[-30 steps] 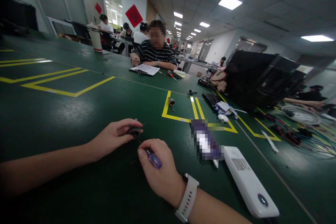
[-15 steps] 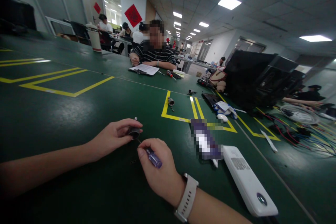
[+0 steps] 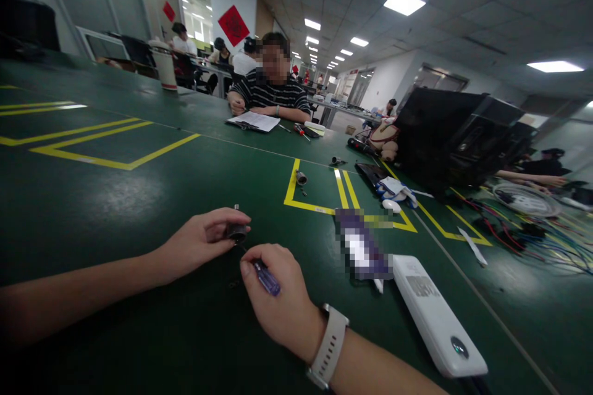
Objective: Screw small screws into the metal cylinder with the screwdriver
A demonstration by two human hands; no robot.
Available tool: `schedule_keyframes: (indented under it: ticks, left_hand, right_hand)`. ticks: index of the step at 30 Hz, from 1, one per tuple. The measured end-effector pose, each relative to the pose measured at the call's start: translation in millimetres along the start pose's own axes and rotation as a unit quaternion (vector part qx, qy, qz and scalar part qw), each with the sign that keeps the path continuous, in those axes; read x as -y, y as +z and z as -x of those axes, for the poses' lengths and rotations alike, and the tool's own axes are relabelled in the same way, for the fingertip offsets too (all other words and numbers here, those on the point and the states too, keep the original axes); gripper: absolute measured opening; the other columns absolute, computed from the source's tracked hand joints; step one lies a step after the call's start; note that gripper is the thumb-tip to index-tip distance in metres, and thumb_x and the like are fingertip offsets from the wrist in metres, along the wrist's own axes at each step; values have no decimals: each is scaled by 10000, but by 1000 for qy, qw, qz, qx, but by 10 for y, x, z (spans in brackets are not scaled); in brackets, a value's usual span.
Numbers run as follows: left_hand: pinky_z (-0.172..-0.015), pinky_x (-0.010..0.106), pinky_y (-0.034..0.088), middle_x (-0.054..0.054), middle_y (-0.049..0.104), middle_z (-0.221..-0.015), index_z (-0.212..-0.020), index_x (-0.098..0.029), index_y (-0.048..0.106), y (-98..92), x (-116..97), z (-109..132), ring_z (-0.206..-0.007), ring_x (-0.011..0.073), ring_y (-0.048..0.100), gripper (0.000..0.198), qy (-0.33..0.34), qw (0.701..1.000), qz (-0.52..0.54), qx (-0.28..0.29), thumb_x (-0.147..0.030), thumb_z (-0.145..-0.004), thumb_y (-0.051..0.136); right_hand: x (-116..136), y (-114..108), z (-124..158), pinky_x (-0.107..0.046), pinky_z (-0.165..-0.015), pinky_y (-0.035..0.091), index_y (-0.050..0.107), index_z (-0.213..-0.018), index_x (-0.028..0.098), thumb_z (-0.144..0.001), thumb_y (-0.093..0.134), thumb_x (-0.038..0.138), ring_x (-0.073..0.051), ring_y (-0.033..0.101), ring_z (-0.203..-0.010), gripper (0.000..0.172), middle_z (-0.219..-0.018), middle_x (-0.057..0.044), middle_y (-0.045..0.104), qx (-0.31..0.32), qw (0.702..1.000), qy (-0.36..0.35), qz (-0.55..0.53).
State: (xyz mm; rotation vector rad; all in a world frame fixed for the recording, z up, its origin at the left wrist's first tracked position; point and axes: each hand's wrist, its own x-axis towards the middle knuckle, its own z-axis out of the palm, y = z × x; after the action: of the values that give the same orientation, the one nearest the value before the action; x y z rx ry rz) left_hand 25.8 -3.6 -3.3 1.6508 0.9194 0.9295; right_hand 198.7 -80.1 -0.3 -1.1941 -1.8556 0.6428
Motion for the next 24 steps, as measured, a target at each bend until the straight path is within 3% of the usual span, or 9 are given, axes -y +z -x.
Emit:
schedule_keyframes:
  ticks: [10, 18, 24]
  left_hand:
    - [-904, 371, 473, 40, 599, -1071, -964, -180, 614, -2, 1, -9, -936, 193, 619, 327, -6, 1000, -4, -9, -167, -637, 620]
    - [-857, 392, 491, 56, 674, -953, -1025, -159, 575, -10, -63, -14, -913, 228, 638, 364, -62, 998, -19, -5, -177, -663, 603]
    - [-872, 386, 483, 64, 661, -991, -1014, -152, 576, -9, -52, -9, -941, 223, 629, 350, -46, 999, -27, -3, -169, -665, 593]
  right_hand:
    - [-8, 11, 5, -281, -692, 430, 610, -855, 203, -849, 486, 229, -149, 563, -749, 127, -802, -17, 626, -2, 1000, 12, 0]
    - [0, -5, 13, -282, -711, 434, 610, -874, 201, -858, 475, 230, -147, 569, -756, 139, -808, -16, 625, -15, 1000, 8, -8]
    - [-7, -1, 3, -274, -738, 449, 605, -926, 198, -862, 473, 214, -144, 584, -805, 148, -867, -26, 629, -23, 1000, -3, -15]
